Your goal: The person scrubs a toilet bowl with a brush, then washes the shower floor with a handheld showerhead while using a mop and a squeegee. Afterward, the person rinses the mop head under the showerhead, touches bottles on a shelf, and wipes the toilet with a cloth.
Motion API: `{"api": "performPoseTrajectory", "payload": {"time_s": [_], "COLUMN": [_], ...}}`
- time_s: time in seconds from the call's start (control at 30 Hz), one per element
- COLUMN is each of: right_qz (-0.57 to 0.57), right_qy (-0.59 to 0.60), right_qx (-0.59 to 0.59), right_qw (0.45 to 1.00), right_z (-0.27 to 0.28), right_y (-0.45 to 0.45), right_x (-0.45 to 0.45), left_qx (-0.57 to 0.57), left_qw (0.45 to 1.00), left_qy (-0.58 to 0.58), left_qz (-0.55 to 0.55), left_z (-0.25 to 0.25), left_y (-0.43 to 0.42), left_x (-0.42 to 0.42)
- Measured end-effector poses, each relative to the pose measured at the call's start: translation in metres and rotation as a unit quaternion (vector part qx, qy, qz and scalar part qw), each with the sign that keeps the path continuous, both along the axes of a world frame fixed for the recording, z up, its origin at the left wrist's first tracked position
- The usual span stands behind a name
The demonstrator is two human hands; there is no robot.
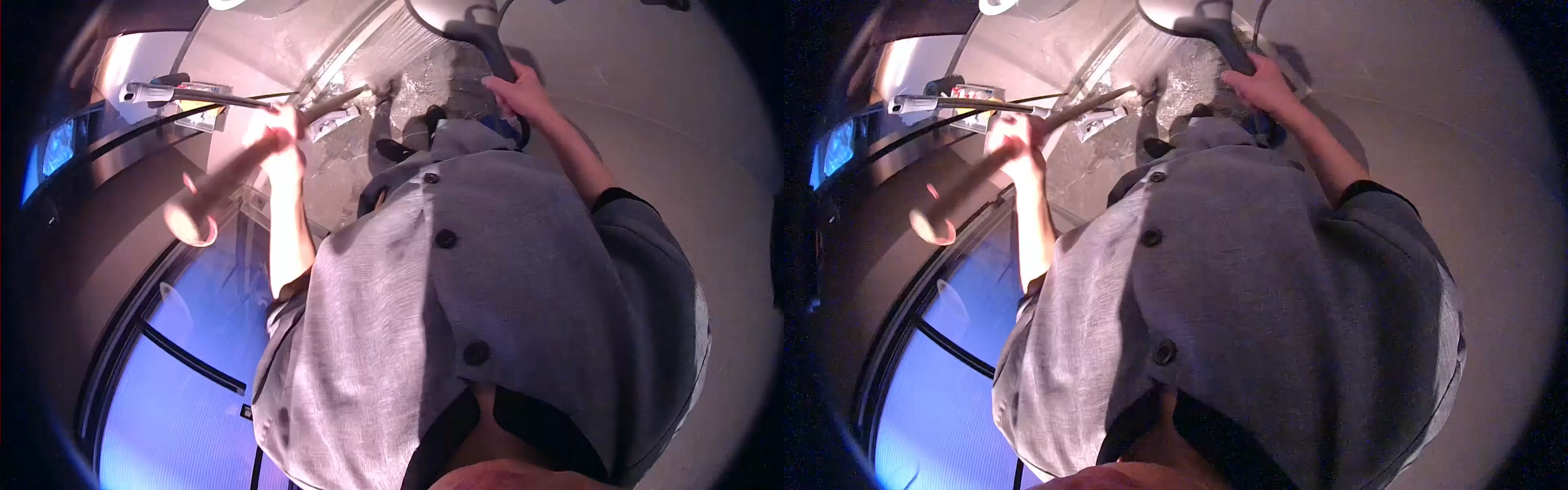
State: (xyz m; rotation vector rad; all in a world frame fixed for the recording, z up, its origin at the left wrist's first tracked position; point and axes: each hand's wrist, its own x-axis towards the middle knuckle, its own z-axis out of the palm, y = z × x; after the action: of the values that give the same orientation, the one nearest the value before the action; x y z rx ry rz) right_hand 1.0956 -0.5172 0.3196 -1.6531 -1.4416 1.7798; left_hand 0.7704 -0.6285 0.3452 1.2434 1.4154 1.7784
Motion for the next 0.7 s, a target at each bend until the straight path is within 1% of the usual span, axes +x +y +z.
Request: {"api": "performPoseTrajectory", "payload": {"time_s": [0.03, 0.07, 0.13, 0.17, 0.2, 0.27, 0.3, 0.33, 0.37, 0.4, 0.43, 0.47, 0.5, 0.53, 0.57, 0.6, 0.63, 0.67, 0.7], "right_qz": [0.002, 0.007, 0.013, 0.013, 0.013, 0.018, 0.021, 0.019, 0.003, -0.012, -0.011, -0.018, -0.025, -0.023, -0.024, -0.023, -0.016, -0.018, -0.019], "right_qy": [-0.005, -0.009, -0.007, -0.005, -0.003, -0.009, -0.017, -0.016, -0.004, 0.006, 0.004, -0.005, -0.014, -0.015, -0.012, -0.006, -0.003, 0.006, 0.015], "right_qx": [0.000, -0.005, 0.015, 0.026, 0.032, 0.029, 0.029, 0.030, 0.020, 0.007, 0.009, 0.007, 0.006, 0.008, 0.000, -0.006, -0.006, -0.005, -0.004], "right_qw": [1.000, 1.000, 1.000, 1.000, 0.999, 0.999, 0.999, 0.999, 1.000, 1.000, 1.000, 1.000, 1.000, 1.000, 1.000, 1.000, 1.000, 1.000, 1.000], "right_z": [-0.002, -0.005, -0.007, -0.008, -0.008, -0.005, -0.004, -0.006, -0.008, -0.009, -0.009, -0.009, -0.009, -0.007, -0.007, -0.007, -0.008, -0.009, -0.011], "right_y": [-0.004, -0.011, 0.006, 0.005, -0.002, 0.001, 0.003, 0.004, 0.003, 0.000, -0.001, -0.003, -0.003, -0.004, -0.005, -0.003, -0.002, -0.003, -0.002], "right_x": [0.004, 0.005, 0.001, 0.003, 0.005, 0.004, 0.002, 0.003, 0.005, 0.007, 0.008, 0.007, 0.005, 0.004, 0.005, 0.005, 0.006, 0.006, 0.005], "left_qx": [0.010, 0.029, 0.084, 0.065, 0.112, 0.174, 0.182, 0.121, -0.023, -0.174, -0.268, -0.190, -0.188, -0.206, -0.207, -0.196, -0.303, -0.399, -0.550], "left_qw": [0.998, 0.998, 0.972, 0.988, 0.967, 0.905, 0.877, 0.961, 0.982, 0.950, 0.930, 0.969, 0.968, 0.959, 0.947, 0.925, 0.918, 0.891, 0.761], "left_qy": [0.002, 0.036, 0.218, 0.052, -0.013, -0.066, -0.056, 0.048, 0.183, 0.237, 0.227, 0.077, 0.057, -0.007, 0.115, 0.233, 0.098, -0.039, -0.314], "left_qz": [0.056, 0.039, 0.003, -0.127, -0.229, -0.382, -0.440, -0.243, -0.030, 0.103, -0.111, -0.139, -0.159, -0.197, -0.216, -0.226, -0.237, -0.212, -0.141], "left_z": [0.037, 0.075, 0.151, 0.185, 0.201, 0.206, 0.197, 0.161, 0.124, 0.086, 0.017, -0.026, -0.035, -0.040, -0.041, -0.038, -0.032, -0.027, -0.010], "left_y": [0.018, 0.027, 0.023, 0.013, 0.002, -0.004, -0.009, -0.018, -0.027, -0.035, -0.032, -0.035, -0.033, -0.038, -0.046, -0.053, -0.067, -0.081, -0.098], "left_x": [0.010, 0.012, 0.010, 0.012, 0.008, -0.011, -0.025, -0.020, -0.015, -0.010, -0.036, -0.023, -0.009, -0.008, -0.011, -0.012, -0.020, -0.027, -0.027]}}
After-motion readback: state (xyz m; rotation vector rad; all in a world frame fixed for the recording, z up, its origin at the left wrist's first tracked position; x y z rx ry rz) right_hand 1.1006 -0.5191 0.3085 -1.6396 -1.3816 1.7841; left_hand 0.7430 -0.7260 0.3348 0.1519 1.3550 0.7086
